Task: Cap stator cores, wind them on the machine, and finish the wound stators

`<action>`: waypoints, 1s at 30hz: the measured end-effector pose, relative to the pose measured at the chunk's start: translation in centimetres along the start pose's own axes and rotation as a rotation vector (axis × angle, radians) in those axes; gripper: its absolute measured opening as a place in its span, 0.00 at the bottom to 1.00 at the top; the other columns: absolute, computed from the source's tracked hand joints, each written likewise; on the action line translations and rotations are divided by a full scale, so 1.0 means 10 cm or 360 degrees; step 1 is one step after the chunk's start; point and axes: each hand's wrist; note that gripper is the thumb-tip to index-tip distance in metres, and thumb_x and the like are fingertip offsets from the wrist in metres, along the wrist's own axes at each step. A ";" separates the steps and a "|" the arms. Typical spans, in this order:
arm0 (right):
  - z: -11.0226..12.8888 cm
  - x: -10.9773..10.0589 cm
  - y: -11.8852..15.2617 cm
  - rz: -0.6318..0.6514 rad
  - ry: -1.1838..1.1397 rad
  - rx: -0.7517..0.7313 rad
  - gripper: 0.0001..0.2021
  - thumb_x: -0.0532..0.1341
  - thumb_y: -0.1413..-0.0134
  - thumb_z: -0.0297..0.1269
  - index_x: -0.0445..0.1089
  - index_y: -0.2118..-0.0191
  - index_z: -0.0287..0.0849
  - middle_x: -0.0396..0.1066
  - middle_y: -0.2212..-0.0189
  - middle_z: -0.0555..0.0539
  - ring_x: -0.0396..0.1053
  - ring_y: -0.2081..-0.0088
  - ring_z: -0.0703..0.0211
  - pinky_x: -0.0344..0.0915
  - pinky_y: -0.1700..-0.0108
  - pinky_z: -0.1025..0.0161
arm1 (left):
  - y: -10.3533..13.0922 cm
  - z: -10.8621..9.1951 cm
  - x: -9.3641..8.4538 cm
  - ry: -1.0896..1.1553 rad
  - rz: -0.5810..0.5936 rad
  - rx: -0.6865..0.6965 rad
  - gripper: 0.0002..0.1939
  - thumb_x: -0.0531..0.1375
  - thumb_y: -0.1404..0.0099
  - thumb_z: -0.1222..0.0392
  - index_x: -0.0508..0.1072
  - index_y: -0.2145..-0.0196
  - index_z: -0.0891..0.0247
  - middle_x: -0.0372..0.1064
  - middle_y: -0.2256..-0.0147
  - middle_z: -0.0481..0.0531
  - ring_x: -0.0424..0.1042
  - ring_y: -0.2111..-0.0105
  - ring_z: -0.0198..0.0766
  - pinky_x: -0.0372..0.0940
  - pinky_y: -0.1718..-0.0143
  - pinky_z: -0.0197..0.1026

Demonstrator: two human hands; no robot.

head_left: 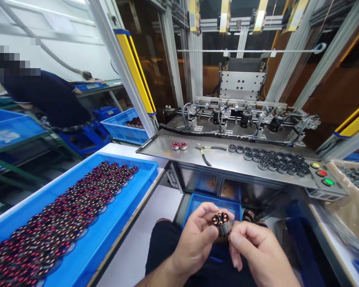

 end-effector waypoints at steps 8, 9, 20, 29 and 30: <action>-0.40 -0.03 -0.06 0.0277 -0.0843 0.0164 0.22 0.65 0.45 0.57 0.71 0.68 0.37 0.68 0.76 0.48 0.68 0.76 0.65 0.64 0.77 0.70 | -0.05 -0.01 -0.12 -0.0071 0.0193 -0.0005 0.20 0.72 0.43 0.55 0.69 0.58 0.61 0.78 0.60 0.53 0.77 0.63 0.33 0.69 0.62 0.32; -0.44 -0.04 -0.07 0.0317 -0.0914 0.0148 0.24 0.63 0.45 0.59 0.72 0.65 0.38 0.70 0.73 0.45 0.70 0.73 0.62 0.68 0.75 0.68 | -0.05 -0.01 -0.14 -0.0095 0.0266 -0.0024 0.20 0.71 0.43 0.56 0.69 0.57 0.61 0.77 0.60 0.54 0.77 0.66 0.33 0.70 0.65 0.32; -0.37 -0.13 -0.05 -0.0036 0.0157 -0.0837 0.16 0.68 0.46 0.46 0.74 0.54 0.44 0.71 0.64 0.43 0.71 0.63 0.56 0.71 0.62 0.62 | 0.04 -0.21 -0.11 -0.1147 0.0025 0.0286 0.39 0.78 0.60 0.52 0.75 0.49 0.56 0.69 0.47 0.59 0.67 0.46 0.51 0.60 0.42 0.46; -0.16 -0.20 -0.01 -0.0333 0.1143 -0.1628 0.20 0.64 0.47 0.24 0.69 0.47 0.38 0.70 0.61 0.41 0.70 0.59 0.53 0.72 0.59 0.58 | 0.09 -0.15 0.05 -0.1316 0.0173 0.0141 0.23 0.72 0.47 0.50 0.80 0.55 0.61 0.75 0.64 0.54 0.70 0.64 0.41 0.63 0.58 0.39; -0.15 -0.19 0.00 -0.0313 0.1104 -0.1592 0.18 0.64 0.45 0.26 0.69 0.48 0.38 0.70 0.60 0.40 0.70 0.58 0.52 0.73 0.59 0.58 | 0.09 -0.15 0.04 -0.1343 0.0164 0.0160 0.23 0.72 0.46 0.51 0.80 0.54 0.61 0.75 0.64 0.54 0.70 0.63 0.41 0.63 0.57 0.40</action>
Point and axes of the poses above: each hand's wrist, its own y-axis away from the middle knuckle, its own x-axis out of the palm, z = x × y
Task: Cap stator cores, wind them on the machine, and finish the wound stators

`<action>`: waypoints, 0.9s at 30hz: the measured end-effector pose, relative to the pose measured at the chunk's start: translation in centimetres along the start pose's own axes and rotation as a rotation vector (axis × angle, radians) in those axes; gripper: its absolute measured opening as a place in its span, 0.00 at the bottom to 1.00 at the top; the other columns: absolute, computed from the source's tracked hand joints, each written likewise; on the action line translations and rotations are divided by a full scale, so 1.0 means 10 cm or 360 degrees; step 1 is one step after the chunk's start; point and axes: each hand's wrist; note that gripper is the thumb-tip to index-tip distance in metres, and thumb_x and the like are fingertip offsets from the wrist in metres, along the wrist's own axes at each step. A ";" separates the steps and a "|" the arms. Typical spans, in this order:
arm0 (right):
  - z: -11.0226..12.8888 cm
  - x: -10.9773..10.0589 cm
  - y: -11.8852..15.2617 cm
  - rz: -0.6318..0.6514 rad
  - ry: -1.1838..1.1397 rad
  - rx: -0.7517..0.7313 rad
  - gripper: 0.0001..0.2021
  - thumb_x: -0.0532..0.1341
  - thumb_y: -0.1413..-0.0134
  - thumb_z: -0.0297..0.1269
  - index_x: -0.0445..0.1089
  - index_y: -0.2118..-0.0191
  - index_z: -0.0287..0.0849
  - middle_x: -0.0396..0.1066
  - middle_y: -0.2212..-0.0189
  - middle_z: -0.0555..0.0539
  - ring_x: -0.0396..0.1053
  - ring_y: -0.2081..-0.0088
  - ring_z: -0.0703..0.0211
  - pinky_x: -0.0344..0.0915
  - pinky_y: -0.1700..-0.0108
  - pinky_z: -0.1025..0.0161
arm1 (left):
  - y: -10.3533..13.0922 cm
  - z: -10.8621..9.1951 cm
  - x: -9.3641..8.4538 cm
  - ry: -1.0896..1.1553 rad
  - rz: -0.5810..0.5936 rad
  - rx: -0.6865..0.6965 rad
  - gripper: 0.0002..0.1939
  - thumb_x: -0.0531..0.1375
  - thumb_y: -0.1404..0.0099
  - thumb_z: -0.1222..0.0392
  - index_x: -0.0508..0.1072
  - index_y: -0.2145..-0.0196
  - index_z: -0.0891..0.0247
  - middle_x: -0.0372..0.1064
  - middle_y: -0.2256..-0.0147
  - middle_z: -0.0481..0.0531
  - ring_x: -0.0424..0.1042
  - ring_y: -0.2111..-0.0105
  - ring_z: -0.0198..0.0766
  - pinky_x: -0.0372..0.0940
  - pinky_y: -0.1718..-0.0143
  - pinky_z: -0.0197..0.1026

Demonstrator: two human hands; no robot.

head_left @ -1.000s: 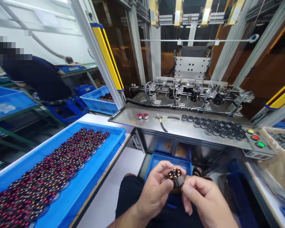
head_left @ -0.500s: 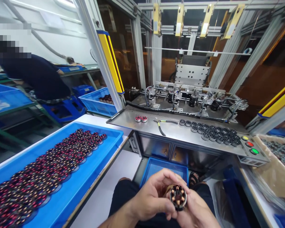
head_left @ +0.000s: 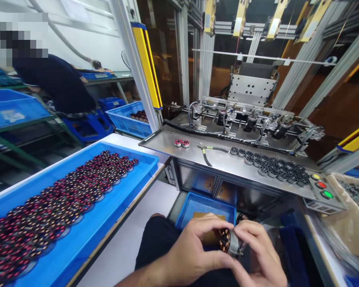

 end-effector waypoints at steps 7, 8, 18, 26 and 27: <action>0.10 -0.04 -0.04 0.0046 -0.0235 0.0291 0.02 0.63 0.40 0.30 0.69 0.62 0.42 0.67 0.70 0.48 0.69 0.68 0.61 0.68 0.67 0.65 | 0.03 0.02 -0.02 -0.0395 -0.0125 0.0283 0.26 0.71 0.45 0.63 0.75 0.48 0.55 0.77 0.58 0.52 0.71 0.58 0.41 0.66 0.53 0.41; 0.11 -0.04 -0.04 0.0077 -0.0248 0.0331 0.04 0.62 0.40 0.27 0.69 0.64 0.43 0.67 0.71 0.49 0.68 0.68 0.62 0.67 0.67 0.66 | 0.03 0.02 -0.02 -0.0408 -0.0126 0.0297 0.26 0.71 0.45 0.65 0.75 0.48 0.54 0.77 0.58 0.52 0.72 0.57 0.40 0.66 0.53 0.40; 0.09 -0.10 -0.01 0.0270 -0.0423 0.0968 0.10 0.60 0.36 0.39 0.68 0.71 0.44 0.67 0.73 0.52 0.66 0.70 0.63 0.64 0.66 0.68 | 0.06 0.13 0.06 0.0542 -0.0004 -0.0095 0.21 0.71 0.45 0.65 0.78 0.53 0.54 0.78 0.57 0.53 0.76 0.58 0.38 0.70 0.58 0.33; -0.05 -0.46 -0.03 0.0261 -0.0122 0.0907 0.09 0.60 0.37 0.40 0.69 0.69 0.45 0.70 0.71 0.51 0.70 0.68 0.63 0.67 0.65 0.70 | 0.00 -0.07 -0.06 -0.0670 -0.0111 0.0629 0.23 0.68 0.46 0.73 0.74 0.53 0.61 0.78 0.54 0.59 0.78 0.55 0.41 0.73 0.56 0.33; -0.04 -0.50 -0.07 0.0230 -0.0079 0.0805 0.08 0.61 0.37 0.41 0.69 0.67 0.46 0.71 0.69 0.51 0.71 0.66 0.62 0.67 0.64 0.70 | 0.00 -0.11 -0.07 -0.0810 -0.0087 0.0700 0.23 0.68 0.46 0.73 0.73 0.53 0.63 0.78 0.54 0.60 0.78 0.55 0.42 0.73 0.54 0.34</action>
Point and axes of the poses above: each hand's wrist, its own y-axis away from the middle knuckle, its own x-axis out of the palm, z = x × y
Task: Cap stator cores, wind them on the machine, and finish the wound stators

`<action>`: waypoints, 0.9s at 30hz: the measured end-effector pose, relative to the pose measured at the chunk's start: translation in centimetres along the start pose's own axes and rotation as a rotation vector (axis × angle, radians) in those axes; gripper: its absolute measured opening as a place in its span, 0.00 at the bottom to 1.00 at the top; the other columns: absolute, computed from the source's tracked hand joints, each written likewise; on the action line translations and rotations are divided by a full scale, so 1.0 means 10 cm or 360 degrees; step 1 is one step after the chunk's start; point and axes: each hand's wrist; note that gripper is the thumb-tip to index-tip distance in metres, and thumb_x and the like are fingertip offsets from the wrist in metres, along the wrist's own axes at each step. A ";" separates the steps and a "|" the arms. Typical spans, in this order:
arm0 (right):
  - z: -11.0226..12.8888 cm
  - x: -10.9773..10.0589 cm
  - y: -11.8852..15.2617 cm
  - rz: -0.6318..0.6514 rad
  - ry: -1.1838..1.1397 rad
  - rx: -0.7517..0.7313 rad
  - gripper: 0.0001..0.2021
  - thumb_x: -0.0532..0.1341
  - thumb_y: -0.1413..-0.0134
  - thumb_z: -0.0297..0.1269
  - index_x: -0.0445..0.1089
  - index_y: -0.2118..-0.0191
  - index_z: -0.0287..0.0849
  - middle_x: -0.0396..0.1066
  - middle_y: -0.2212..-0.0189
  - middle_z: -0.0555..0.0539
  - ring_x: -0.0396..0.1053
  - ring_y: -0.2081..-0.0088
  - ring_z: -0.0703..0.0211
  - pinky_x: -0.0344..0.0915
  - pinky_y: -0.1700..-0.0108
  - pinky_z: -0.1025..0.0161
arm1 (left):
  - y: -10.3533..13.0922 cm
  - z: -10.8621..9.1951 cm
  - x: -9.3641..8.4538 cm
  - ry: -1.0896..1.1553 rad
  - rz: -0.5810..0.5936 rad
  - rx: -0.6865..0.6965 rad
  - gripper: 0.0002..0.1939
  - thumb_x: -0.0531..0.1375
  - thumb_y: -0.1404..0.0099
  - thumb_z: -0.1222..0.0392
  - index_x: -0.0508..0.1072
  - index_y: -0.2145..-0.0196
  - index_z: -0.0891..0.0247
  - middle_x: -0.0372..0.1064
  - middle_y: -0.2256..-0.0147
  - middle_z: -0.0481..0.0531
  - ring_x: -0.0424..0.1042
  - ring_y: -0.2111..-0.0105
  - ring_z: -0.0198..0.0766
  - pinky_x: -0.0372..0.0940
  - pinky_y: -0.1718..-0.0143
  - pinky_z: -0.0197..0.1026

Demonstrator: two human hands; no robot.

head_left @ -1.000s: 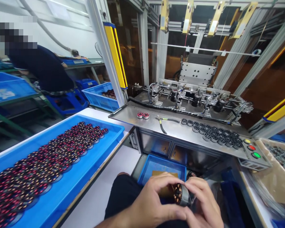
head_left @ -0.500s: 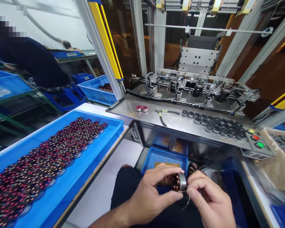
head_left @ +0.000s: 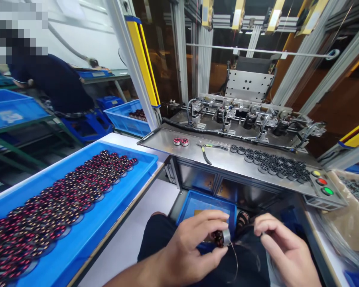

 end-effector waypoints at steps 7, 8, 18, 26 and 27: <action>0.36 0.13 -0.20 0.0466 0.0160 -0.0388 0.07 0.59 0.38 0.31 0.64 0.69 0.43 0.69 0.73 0.51 0.67 0.69 0.63 0.64 0.64 0.66 | -0.07 -0.11 -0.05 -0.0139 0.0136 0.0250 0.27 0.65 0.46 0.76 0.70 0.49 0.65 0.79 0.58 0.61 0.79 0.57 0.41 0.72 0.50 0.35; 0.39 0.13 -0.23 0.0524 0.0155 -0.0365 0.08 0.57 0.37 0.29 0.64 0.69 0.43 0.69 0.72 0.51 0.68 0.68 0.63 0.64 0.63 0.65 | -0.06 -0.11 -0.07 -0.0059 0.0164 0.0223 0.27 0.65 0.46 0.76 0.70 0.48 0.64 0.79 0.58 0.61 0.79 0.57 0.41 0.72 0.51 0.35; 0.02 -0.02 -1.11 0.1018 0.0566 -0.0291 0.12 0.60 0.36 0.43 0.71 0.68 0.43 0.73 0.69 0.48 0.71 0.65 0.59 0.68 0.61 0.62 | 0.25 0.04 -0.31 0.0679 -0.0167 -0.0327 0.22 0.72 0.48 0.70 0.81 0.56 0.55 0.79 0.57 0.56 0.79 0.56 0.44 0.73 0.54 0.38; -0.61 0.94 -2.42 0.0429 0.1210 -0.0273 0.23 0.61 0.37 0.47 0.64 0.41 0.42 0.61 0.39 0.40 0.61 0.39 0.43 0.59 0.39 0.39 | 0.39 0.18 -0.26 0.1180 -0.0762 -0.0791 0.16 0.69 0.41 0.61 0.78 0.54 0.61 0.75 0.51 0.59 0.77 0.58 0.42 0.73 0.57 0.38; -0.65 1.01 -2.46 0.0441 0.1261 -0.0248 0.24 0.61 0.37 0.48 0.64 0.41 0.42 0.61 0.39 0.40 0.61 0.39 0.42 0.59 0.39 0.38 | 0.41 0.19 -0.28 0.1177 -0.0807 -0.0808 0.15 0.69 0.40 0.59 0.78 0.55 0.62 0.75 0.52 0.59 0.76 0.59 0.41 0.73 0.60 0.36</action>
Point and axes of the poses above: each hand's wrist, its own y-axis away from the middle knuckle, its own x-axis out of the palm, z = x × y
